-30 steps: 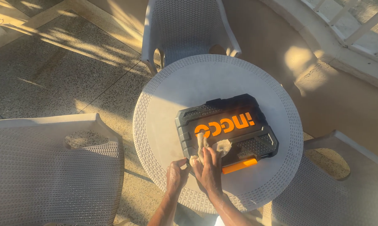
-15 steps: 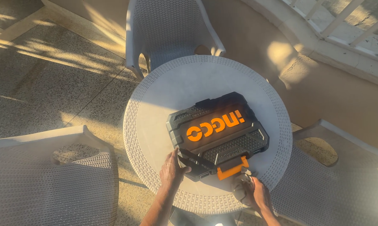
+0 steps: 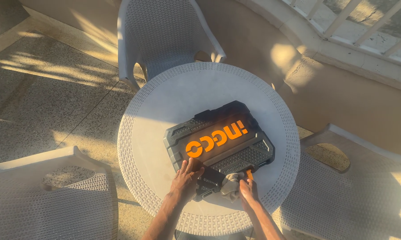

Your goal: The person wipes the exterior of a tool case with a cloth, opens it, and removes a hammer, tape measure, pliers, and a screwdriver.

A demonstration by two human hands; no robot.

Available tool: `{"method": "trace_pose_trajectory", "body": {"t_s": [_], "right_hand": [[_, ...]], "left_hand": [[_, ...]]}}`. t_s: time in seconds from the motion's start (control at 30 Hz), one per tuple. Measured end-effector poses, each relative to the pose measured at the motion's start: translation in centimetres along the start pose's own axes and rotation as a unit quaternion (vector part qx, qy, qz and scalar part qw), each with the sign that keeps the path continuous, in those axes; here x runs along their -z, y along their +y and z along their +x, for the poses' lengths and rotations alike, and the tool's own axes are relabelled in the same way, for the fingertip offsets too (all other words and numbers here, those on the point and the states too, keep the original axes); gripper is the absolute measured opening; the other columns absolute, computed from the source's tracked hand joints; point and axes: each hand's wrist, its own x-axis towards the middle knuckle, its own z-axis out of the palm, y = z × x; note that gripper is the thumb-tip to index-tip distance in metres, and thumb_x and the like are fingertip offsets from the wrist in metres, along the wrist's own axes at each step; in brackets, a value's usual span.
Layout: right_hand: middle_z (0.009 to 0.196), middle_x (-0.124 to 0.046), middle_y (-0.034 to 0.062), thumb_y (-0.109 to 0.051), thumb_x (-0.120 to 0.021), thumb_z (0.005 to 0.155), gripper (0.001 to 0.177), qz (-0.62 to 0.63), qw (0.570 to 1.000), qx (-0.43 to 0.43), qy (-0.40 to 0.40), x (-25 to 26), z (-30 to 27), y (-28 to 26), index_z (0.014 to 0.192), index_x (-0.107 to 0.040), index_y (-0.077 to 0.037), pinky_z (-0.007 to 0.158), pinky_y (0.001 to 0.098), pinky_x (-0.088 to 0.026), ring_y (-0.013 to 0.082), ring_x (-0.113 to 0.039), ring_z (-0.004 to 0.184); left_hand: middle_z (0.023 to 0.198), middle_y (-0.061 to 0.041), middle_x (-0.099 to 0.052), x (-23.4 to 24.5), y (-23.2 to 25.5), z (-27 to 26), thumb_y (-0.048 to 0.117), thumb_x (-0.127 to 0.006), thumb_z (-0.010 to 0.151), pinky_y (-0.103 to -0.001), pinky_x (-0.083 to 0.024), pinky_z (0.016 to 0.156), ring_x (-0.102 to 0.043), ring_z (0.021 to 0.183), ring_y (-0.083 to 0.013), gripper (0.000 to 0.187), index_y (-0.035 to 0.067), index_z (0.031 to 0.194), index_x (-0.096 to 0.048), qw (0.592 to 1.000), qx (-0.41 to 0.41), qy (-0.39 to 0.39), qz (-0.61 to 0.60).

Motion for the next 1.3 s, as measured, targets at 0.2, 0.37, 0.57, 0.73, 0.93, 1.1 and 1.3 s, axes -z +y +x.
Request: {"method": "trace_pose_trajectory", "body": {"t_s": [0.2, 0.37, 0.57, 0.73, 0.93, 1.1, 1.3], "right_hand": [[0.100, -0.069, 0.0090, -0.016, -0.055, 0.095, 0.027, 0.043, 0.996, 0.068, 0.032, 3.1, -1.6, -5.0, 0.117, -0.067, -0.005, 0.076, 0.0317, -0.051, 0.0179, -0.065, 0.087], [0.106, -0.068, 0.0036, -0.030, -0.051, 0.100, 0.036, 0.161, 0.975, 0.051, 0.142, 3.4, -6.1, -13.3, 0.120, -0.068, -0.006, 0.079, 0.0293, -0.049, 0.0124, -0.065, 0.092], [0.104, -0.070, 0.0137, -0.045, -0.041, 0.114, 0.054, -0.153, 0.969, -0.050, 0.185, 7.7, 7.7, -2.9, 0.116, -0.068, 0.002, 0.083, 0.0359, -0.050, 0.0221, -0.065, 0.091], [0.108, -0.073, 0.0121, -0.033, -0.038, 0.105, 0.043, 0.062, 0.983, -0.152, 0.082, 8.5, 7.2, -3.6, 0.119, -0.067, -0.005, 0.080, 0.0421, -0.055, 0.0252, -0.069, 0.093], [0.130, -0.053, 0.0277, -0.021, -0.057, 0.100, 0.044, -0.197, 0.914, 0.277, 0.219, 3.9, -4.6, -18.2, 0.134, -0.051, 0.006, 0.088, 0.0417, -0.054, 0.0330, -0.060, 0.108], [0.141, -0.054, 0.0249, -0.022, -0.054, 0.099, 0.038, -0.380, 0.835, 0.378, 0.122, 1.4, -0.9, -25.3, 0.131, -0.057, 0.000, 0.104, 0.0469, -0.047, 0.0407, -0.055, 0.128], [0.147, -0.046, 0.0228, -0.026, -0.053, 0.102, 0.039, -0.366, 0.852, 0.352, 0.128, -1.5, 7.7, -29.1, 0.136, -0.053, -0.007, 0.099, 0.0480, -0.052, 0.0435, -0.057, 0.126]], "left_hand": [[0.165, -0.012, -0.022, 1.0, 1.1, 1.5, 0.010, -0.078, 0.077, -0.043, -0.037, 0.118, -0.027, 0.153, -0.0350, 0.080, 0.032, 0.149, -0.051, 0.999, 0.044, -0.018, 0.017], [0.153, -0.015, -0.040, 3.8, 4.5, 2.8, 0.041, -0.093, 0.061, -0.046, -0.044, 0.117, -0.042, 0.145, -0.0357, 0.107, 0.021, 0.154, -0.044, 0.991, 0.124, -0.046, -0.022], [0.167, -0.018, -0.002, 2.6, 4.8, 5.2, 0.032, -0.103, 0.052, -0.057, -0.040, 0.114, -0.008, 0.152, -0.0526, 0.130, 0.023, 0.157, -0.028, 0.991, 0.121, -0.042, 0.024], [0.168, -0.021, 0.001, 0.8, 4.0, 6.6, 0.023, -0.103, 0.050, -0.065, -0.041, 0.111, -0.005, 0.151, -0.0574, 0.135, 0.019, 0.159, -0.025, 0.990, 0.128, -0.057, 0.013], [0.168, -0.021, 0.003, 0.9, 4.4, 6.6, 0.020, -0.100, 0.050, -0.064, -0.038, 0.114, -0.002, 0.152, -0.0568, 0.136, 0.020, 0.160, -0.020, 0.984, 0.158, -0.079, 0.013], [0.170, -0.013, 0.001, 1.5, 4.0, 6.5, 0.018, -0.100, 0.045, -0.056, -0.032, 0.122, -0.003, 0.156, -0.0483, 0.136, 0.026, 0.158, -0.025, 0.981, 0.180, -0.067, -0.029], [0.171, -0.013, -0.001, -4.0, 0.3, 8.2, 0.024, -0.097, 0.047, -0.056, -0.026, 0.123, -0.002, 0.157, -0.0470, 0.127, 0.028, 0.157, -0.033, 0.984, 0.171, -0.053, -0.004]]}}
